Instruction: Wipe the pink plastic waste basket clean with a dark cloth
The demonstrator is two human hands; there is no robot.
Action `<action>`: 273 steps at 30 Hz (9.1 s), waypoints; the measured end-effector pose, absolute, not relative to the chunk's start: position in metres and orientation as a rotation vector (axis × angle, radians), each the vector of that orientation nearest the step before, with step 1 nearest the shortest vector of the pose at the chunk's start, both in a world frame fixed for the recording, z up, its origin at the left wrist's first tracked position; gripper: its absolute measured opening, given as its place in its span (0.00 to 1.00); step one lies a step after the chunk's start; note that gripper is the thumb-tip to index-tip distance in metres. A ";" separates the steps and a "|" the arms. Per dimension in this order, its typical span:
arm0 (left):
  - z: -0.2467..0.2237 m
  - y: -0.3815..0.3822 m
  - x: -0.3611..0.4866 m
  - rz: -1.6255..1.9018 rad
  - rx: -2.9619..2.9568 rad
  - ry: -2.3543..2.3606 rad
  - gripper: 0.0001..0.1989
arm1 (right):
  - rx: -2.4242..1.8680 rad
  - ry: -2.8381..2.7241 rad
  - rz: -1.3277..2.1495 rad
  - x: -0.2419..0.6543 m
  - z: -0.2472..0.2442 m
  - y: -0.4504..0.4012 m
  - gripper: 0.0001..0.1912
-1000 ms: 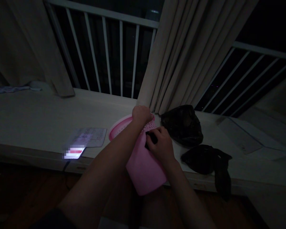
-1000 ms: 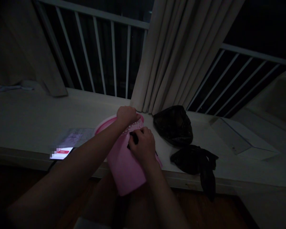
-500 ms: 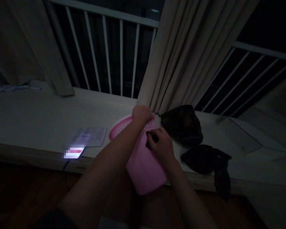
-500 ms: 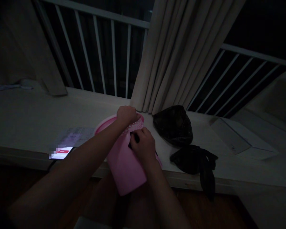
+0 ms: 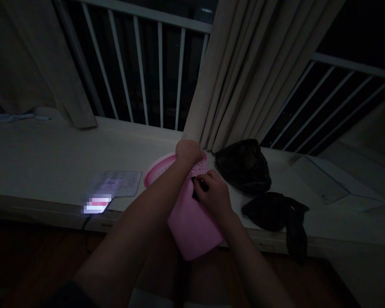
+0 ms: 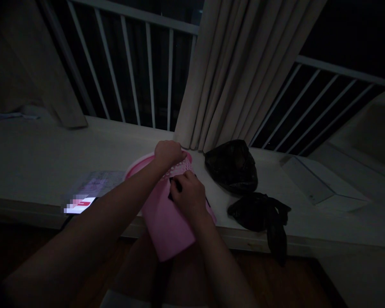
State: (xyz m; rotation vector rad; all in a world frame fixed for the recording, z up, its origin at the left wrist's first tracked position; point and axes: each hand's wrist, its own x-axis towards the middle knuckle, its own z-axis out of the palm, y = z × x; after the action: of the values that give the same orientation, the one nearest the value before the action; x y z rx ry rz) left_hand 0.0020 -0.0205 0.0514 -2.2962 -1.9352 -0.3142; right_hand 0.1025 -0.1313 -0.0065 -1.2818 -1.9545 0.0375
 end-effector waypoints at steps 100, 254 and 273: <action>0.050 -0.018 0.001 -0.326 -2.311 -1.942 0.24 | -1.398 -2.427 -0.097 0.104 -0.005 -0.177 0.36; 0.048 -0.035 -0.023 -0.342 -2.288 -1.918 0.30 | -1.462 -2.386 0.018 0.076 -0.006 -0.195 0.42; 0.044 -0.032 -0.023 -0.363 -2.278 -1.927 0.28 | -1.477 -2.337 -0.069 0.078 -0.021 -0.202 0.36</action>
State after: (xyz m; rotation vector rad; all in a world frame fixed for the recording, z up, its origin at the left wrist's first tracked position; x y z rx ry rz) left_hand -0.0235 -0.0320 0.0441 -2.2781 -1.9265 -0.3634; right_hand 0.0779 -0.2016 -0.0210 -1.4773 -2.3369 -0.0691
